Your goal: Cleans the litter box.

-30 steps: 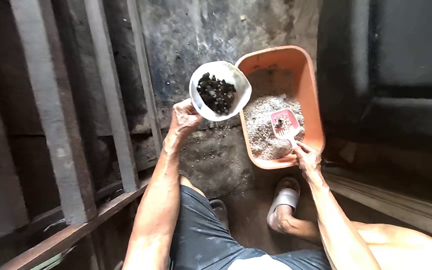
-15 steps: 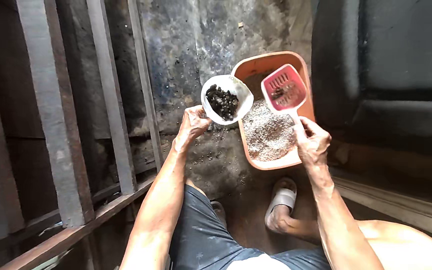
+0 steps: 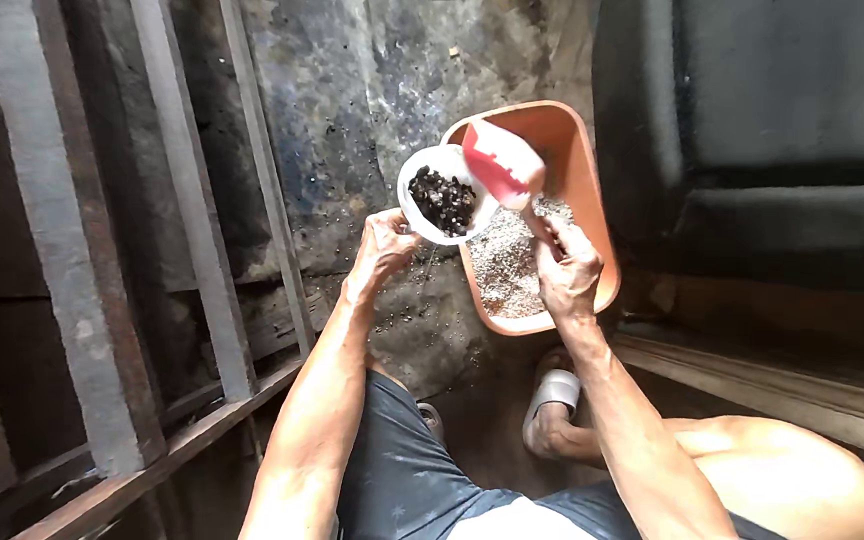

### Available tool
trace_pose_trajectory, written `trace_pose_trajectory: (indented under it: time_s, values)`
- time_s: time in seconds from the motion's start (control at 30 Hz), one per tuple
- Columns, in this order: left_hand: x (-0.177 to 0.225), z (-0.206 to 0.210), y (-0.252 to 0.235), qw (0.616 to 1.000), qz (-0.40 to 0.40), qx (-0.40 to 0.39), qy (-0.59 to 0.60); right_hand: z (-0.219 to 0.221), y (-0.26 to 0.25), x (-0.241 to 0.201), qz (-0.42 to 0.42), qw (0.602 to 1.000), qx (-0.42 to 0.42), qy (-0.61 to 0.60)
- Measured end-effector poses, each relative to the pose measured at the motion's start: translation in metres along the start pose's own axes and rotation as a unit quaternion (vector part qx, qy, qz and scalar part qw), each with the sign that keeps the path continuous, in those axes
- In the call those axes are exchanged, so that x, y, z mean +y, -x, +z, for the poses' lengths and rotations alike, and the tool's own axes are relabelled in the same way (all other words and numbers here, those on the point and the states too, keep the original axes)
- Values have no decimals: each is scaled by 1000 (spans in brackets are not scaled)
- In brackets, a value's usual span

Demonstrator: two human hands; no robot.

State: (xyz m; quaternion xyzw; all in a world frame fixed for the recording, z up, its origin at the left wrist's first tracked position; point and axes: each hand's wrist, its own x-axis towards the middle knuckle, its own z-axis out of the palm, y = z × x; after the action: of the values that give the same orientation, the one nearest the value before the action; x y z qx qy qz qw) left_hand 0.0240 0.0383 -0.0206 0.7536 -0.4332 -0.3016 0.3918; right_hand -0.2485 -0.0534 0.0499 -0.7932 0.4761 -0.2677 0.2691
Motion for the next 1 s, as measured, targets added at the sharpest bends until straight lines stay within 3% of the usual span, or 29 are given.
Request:
trace_pose_trajectory:
  time_s: [0.2, 0.43, 0.67, 0.87, 1.0]
  values:
    - [3, -24, 3, 998, -12, 55, -28, -39, 4, 65, 129, 990, -33, 47]
    - [2, -50, 8, 992, -15, 122, -30, -66, 43, 111, 286, 924, -189, 167]
    - [10, -53, 13, 987, 12, 156, -24, -37, 37, 130, 319, 911, -228, 131]
    - [12, -66, 31, 987, 8, 157, -44, 9, 39, 145, 291, 941, -164, 48]
    - [15, -72, 40, 983, -1, 171, -66, 44, -14, 150, 266, 947, -179, 36]
